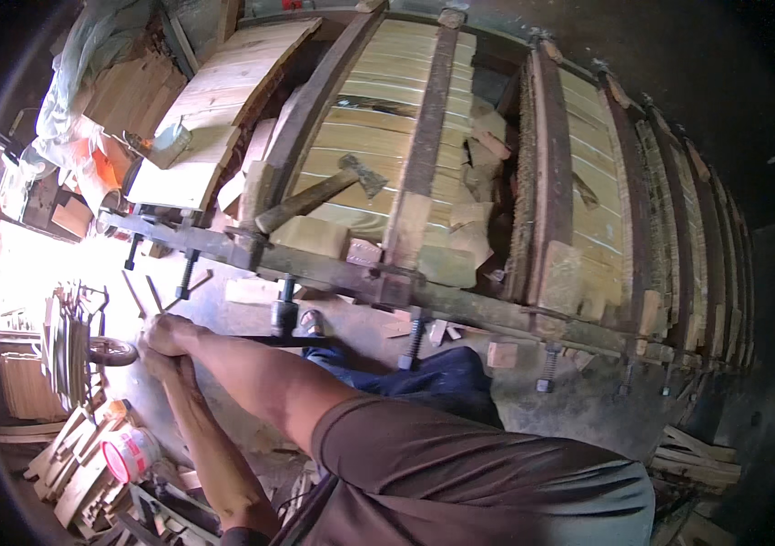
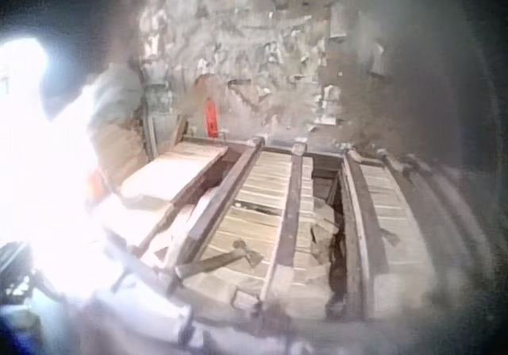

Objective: The person uses a metal bar to tighten clamps on a wooden frame, then applies a white finish to several small wooden planks with a brush. The finished planks are set aside on a workbench.

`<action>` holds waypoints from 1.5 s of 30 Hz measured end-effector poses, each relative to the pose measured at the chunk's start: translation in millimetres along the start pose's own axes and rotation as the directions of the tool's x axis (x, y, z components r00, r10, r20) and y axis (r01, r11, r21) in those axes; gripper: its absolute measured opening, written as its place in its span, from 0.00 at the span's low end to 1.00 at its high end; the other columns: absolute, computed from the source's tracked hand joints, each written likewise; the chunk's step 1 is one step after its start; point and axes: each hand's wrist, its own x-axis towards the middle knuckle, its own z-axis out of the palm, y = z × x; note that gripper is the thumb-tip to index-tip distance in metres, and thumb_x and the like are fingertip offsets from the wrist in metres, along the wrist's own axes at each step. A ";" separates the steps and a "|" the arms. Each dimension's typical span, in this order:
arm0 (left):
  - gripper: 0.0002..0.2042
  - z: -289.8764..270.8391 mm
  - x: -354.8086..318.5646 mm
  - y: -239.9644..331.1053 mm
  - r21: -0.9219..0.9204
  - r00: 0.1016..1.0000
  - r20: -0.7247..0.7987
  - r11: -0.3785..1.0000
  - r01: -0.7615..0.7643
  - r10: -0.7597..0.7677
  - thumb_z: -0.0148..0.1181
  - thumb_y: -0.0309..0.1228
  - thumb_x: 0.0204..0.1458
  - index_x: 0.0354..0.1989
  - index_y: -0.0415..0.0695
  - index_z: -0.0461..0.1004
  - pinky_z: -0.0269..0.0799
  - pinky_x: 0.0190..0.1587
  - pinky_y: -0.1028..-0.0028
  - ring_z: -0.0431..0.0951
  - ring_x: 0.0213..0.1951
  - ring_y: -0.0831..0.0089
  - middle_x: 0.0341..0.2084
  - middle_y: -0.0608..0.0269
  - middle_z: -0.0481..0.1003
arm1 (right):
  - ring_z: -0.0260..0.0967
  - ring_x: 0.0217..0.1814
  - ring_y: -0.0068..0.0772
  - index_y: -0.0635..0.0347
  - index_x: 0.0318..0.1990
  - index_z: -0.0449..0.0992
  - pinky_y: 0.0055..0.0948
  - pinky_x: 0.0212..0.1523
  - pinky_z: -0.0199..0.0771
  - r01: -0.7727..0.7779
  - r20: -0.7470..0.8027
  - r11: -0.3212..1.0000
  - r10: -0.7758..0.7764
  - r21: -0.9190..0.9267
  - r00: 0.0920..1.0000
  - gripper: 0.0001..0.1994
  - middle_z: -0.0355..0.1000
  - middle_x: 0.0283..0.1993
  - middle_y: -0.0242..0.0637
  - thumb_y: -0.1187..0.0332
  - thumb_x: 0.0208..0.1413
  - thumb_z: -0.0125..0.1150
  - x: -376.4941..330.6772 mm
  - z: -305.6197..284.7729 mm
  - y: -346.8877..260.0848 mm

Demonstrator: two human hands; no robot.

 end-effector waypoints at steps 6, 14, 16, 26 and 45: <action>0.12 -105.9 33.6 -12.2 0.433 0.947 0.121 0.843 -0.319 0.296 0.44 0.32 0.63 0.45 0.36 0.69 0.74 0.45 0.65 0.77 0.42 0.62 0.40 0.52 0.75 | 0.75 0.39 0.58 0.65 0.32 0.77 0.48 0.42 0.73 0.110 -0.040 0.989 -0.106 0.101 0.994 0.14 0.75 0.35 0.58 0.63 0.54 0.48 -34.6 4.3 -37.9; 0.17 13.8 -72.2 19.6 -0.102 0.989 0.135 0.991 0.081 -0.067 0.41 0.37 0.67 0.47 0.37 0.73 0.72 0.49 0.68 0.75 0.43 0.67 0.39 0.56 0.75 | 0.76 0.39 0.59 0.65 0.35 0.78 0.50 0.41 0.74 -0.037 -0.170 0.975 0.075 0.217 0.983 0.16 0.76 0.38 0.59 0.61 0.56 0.49 -99.3 -38.6 -39.9; 0.18 9.1 -84.7 39.1 0.024 0.998 0.041 0.999 0.043 -0.044 0.40 0.37 0.67 0.47 0.36 0.72 0.71 0.54 0.64 0.75 0.46 0.63 0.40 0.55 0.75 | 0.73 0.39 0.59 0.66 0.35 0.73 0.48 0.41 0.72 0.096 -0.132 0.951 -0.059 0.293 0.989 0.09 0.73 0.35 0.56 0.69 0.51 0.52 -98.0 -39.3 -53.3; 0.45 31.5 -49.3 87.1 0.262 0.627 0.529 0.813 0.520 -0.572 0.63 0.54 0.45 0.64 0.31 0.59 0.56 0.67 0.61 0.66 0.63 0.58 0.60 0.46 0.65 | 0.69 0.53 0.36 0.64 0.40 0.77 0.36 0.57 0.66 -0.293 0.307 0.635 0.093 0.714 0.947 0.11 0.74 0.48 0.41 0.69 0.51 0.64 -102.3 -95.5 -49.5; 0.17 18.9 -72.6 82.8 0.071 0.854 0.349 0.919 0.387 -0.387 0.49 0.30 0.59 0.16 0.42 0.59 0.56 0.20 0.70 0.59 0.12 0.72 0.10 0.61 0.61 | 0.74 0.37 0.33 0.68 0.40 0.78 0.31 0.42 0.73 -0.544 -0.185 0.573 0.774 0.613 0.606 0.15 0.77 0.34 0.40 0.64 0.52 0.63 -256.9 16.4 81.9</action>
